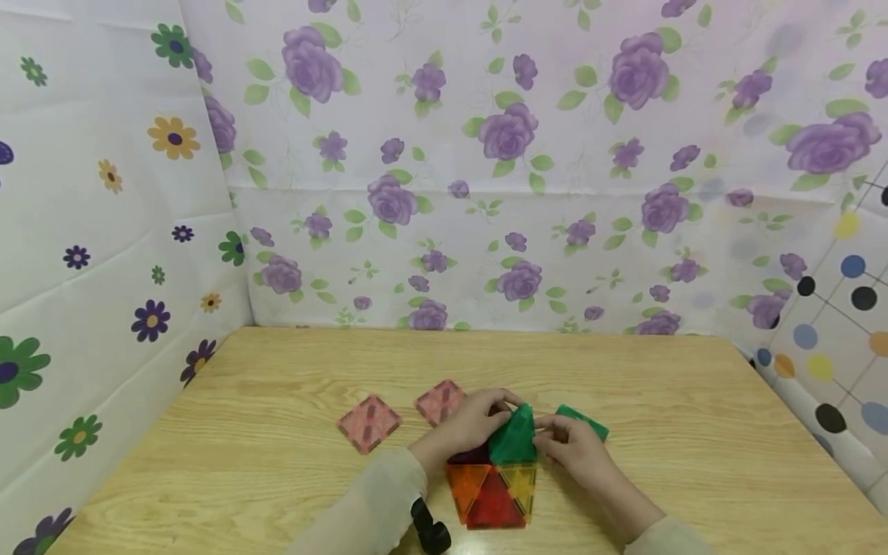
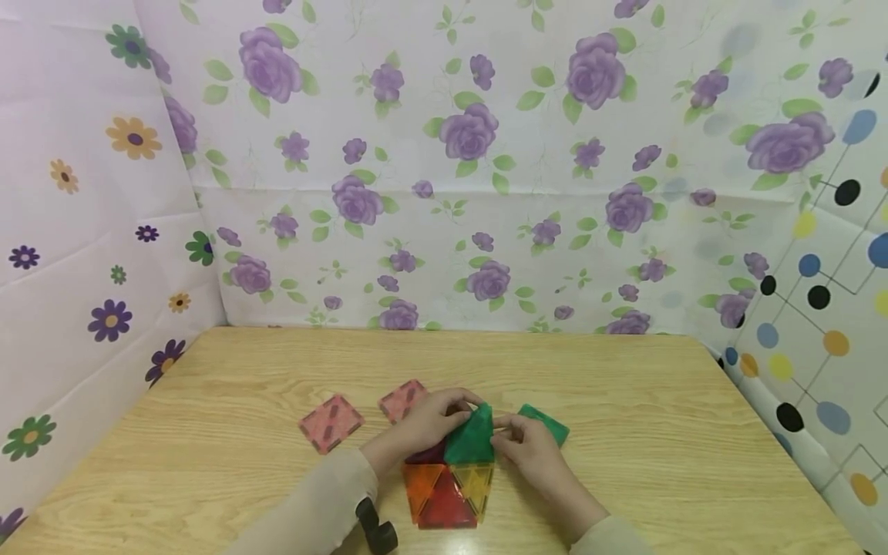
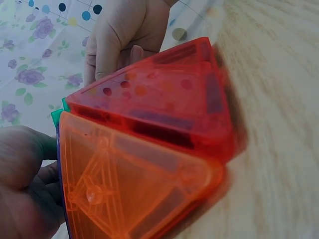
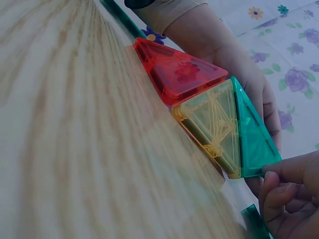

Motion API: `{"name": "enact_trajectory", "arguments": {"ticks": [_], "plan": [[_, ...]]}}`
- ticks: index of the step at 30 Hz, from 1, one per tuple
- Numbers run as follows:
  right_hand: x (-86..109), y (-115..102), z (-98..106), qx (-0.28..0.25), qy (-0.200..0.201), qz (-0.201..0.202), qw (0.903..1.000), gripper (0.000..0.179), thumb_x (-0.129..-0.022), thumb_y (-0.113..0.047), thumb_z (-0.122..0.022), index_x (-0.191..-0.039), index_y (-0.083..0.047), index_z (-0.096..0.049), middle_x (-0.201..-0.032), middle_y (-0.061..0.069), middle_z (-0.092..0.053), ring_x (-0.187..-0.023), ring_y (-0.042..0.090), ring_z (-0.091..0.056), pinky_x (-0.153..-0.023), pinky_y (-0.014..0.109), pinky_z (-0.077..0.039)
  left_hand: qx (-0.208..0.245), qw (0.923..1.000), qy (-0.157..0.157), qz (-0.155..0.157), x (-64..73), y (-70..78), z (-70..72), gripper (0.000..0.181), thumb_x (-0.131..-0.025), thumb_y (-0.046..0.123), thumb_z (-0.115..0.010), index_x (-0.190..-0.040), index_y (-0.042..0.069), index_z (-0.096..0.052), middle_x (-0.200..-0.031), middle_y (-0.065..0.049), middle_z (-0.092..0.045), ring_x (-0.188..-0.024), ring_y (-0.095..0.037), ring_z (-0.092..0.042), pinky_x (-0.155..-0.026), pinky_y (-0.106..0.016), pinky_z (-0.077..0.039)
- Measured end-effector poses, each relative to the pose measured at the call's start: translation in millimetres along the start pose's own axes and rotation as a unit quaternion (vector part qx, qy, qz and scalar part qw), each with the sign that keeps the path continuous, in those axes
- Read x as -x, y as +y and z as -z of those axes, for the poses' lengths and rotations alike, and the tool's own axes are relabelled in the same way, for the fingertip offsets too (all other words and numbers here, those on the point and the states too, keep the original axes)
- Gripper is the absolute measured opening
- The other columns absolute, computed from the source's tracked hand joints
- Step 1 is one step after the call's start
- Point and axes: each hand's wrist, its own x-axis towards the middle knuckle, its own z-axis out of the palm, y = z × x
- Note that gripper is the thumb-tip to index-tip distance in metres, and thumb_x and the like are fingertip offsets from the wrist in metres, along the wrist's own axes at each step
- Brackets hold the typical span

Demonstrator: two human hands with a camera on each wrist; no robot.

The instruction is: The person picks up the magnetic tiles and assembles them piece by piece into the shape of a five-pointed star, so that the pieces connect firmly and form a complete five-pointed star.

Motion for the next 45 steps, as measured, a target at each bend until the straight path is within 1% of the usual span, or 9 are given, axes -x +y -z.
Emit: {"name": "enact_trajectory", "arguments": {"ticks": [5, 19, 23, 26, 31, 34, 40, 42, 45], "plan": [[0.3, -1.0, -2.0, -0.003, -0.005, 0.012, 0.9999, 0.035, -0.093, -0.012, -0.062, -0.122, 0.008, -0.058, -0.094, 0.013, -0.067, -0.056, 0.007, -0.046, -0.049, 0.023, -0.043, -0.002, 1.0, 0.002, 0.003, 0.6, -1.0, -0.1, 0.024, -0.098, 0.01, -0.054, -0.117, 0.017, -0.066, -0.098, -0.003, -0.066, -0.088, -0.009, -0.059, -0.074, -0.02, -0.048], [0.3, -5.4, -5.7, 0.033, 0.023, 0.01, 0.9991, 0.039, -0.092, -0.014, -0.064, -0.125, 0.005, -0.059, -0.101, 0.013, -0.068, -0.065, 0.012, -0.055, -0.052, 0.025, -0.047, -0.001, 1.0, 0.005, 0.005, 3.3, 0.6, 1.7, 0.023, -0.098, 0.01, -0.054, -0.117, 0.018, -0.065, -0.096, -0.003, -0.067, -0.086, -0.009, -0.06, -0.072, -0.02, -0.049], [-0.3, -5.7, -4.8, 0.033, 0.028, 0.014, 0.999, 0.038, -0.092, -0.014, -0.064, -0.125, 0.003, -0.059, -0.102, 0.014, -0.068, -0.065, 0.013, -0.057, -0.052, 0.026, -0.048, 0.012, 0.9998, 0.007, 0.011, 4.5, 0.3, 1.9, 0.023, -0.098, 0.012, -0.054, -0.117, 0.019, -0.065, -0.097, -0.002, -0.067, -0.086, -0.008, -0.06, -0.073, -0.02, -0.049], [0.3, -7.0, -3.0, 0.037, 0.035, 0.014, 0.9986, 0.036, -0.092, -0.015, -0.064, -0.124, 0.001, -0.061, -0.102, 0.014, -0.068, -0.066, 0.012, -0.057, -0.053, 0.026, -0.049, 0.039, 0.999, 0.012, 0.02, 5.2, 1.6, 2.6, 0.022, -0.099, 0.016, -0.053, -0.118, 0.018, -0.064, -0.099, -0.001, -0.066, -0.086, -0.007, -0.059, -0.074, -0.022, -0.05], [3.8, -15.3, 2.8, 0.074, 0.063, 0.009, 0.9952, 0.031, -0.091, -0.016, -0.066, -0.119, -0.004, -0.065, -0.099, 0.008, -0.068, -0.072, 0.01, -0.056, -0.059, 0.022, -0.048, 0.066, 0.9973, 0.02, 0.026, 4.2, 10.5, 5.6, 0.024, -0.099, 0.025, -0.055, -0.121, 0.019, -0.063, -0.101, 0.002, -0.066, -0.089, -0.007, -0.058, -0.075, -0.025, -0.05], [5.6, -20.4, 10.0, 0.102, 0.075, 0.017, 0.9918, 0.03, -0.091, -0.016, -0.066, -0.119, -0.004, -0.065, -0.099, 0.006, -0.069, -0.075, 0.008, -0.056, -0.063, 0.02, -0.047, 0.045, 0.9985, 0.025, 0.021, 1.5, 19.9, 6.8, 0.025, -0.097, 0.028, -0.058, -0.121, 0.022, -0.063, -0.107, 0.0, -0.066, -0.097, -0.011, -0.059, -0.078, -0.026, -0.05], [7.0, -25.3, 28.4, 0.142, 0.079, 0.037, 0.986, 0.031, -0.092, -0.014, -0.065, -0.119, -0.001, -0.064, -0.101, 0.008, -0.069, -0.075, 0.009, -0.058, -0.063, 0.02, -0.049, -0.032, 0.9991, 0.029, -0.004, -6.8, 40.3, 2.0, 0.035, -0.092, 0.029, -0.065, -0.125, 0.017, -0.061, -0.117, -0.005, -0.063, -0.107, -0.018, -0.059, -0.086, -0.028, -0.051], [7.6, -26.7, 34.4, 0.156, 0.078, 0.046, 0.9836, 0.03, -0.092, -0.013, -0.064, -0.119, -0.001, -0.063, -0.101, 0.01, -0.069, -0.075, 0.011, -0.059, -0.062, 0.021, -0.05, -0.063, 0.9976, 0.026, -0.002, -9.7, 45.9, -1.6, 0.038, -0.091, 0.032, -0.067, -0.126, 0.018, -0.061, -0.118, -0.003, -0.063, -0.108, -0.017, -0.059, -0.087, -0.027, -0.051], [8.6, -29.0, 41.9, 0.179, 0.077, 0.051, 0.9795, 0.031, -0.092, -0.014, -0.064, -0.12, -0.001, -0.063, -0.103, 0.011, -0.069, -0.079, 0.013, -0.061, -0.065, 0.021, -0.051, -0.132, 0.9911, 0.012, 0.01, -13.7, 53.5, -7.6, 0.045, -0.088, 0.039, -0.069, -0.128, 0.021, -0.059, -0.118, 0.0, -0.063, -0.104, -0.015, -0.059, -0.089, -0.029, -0.05]]}}
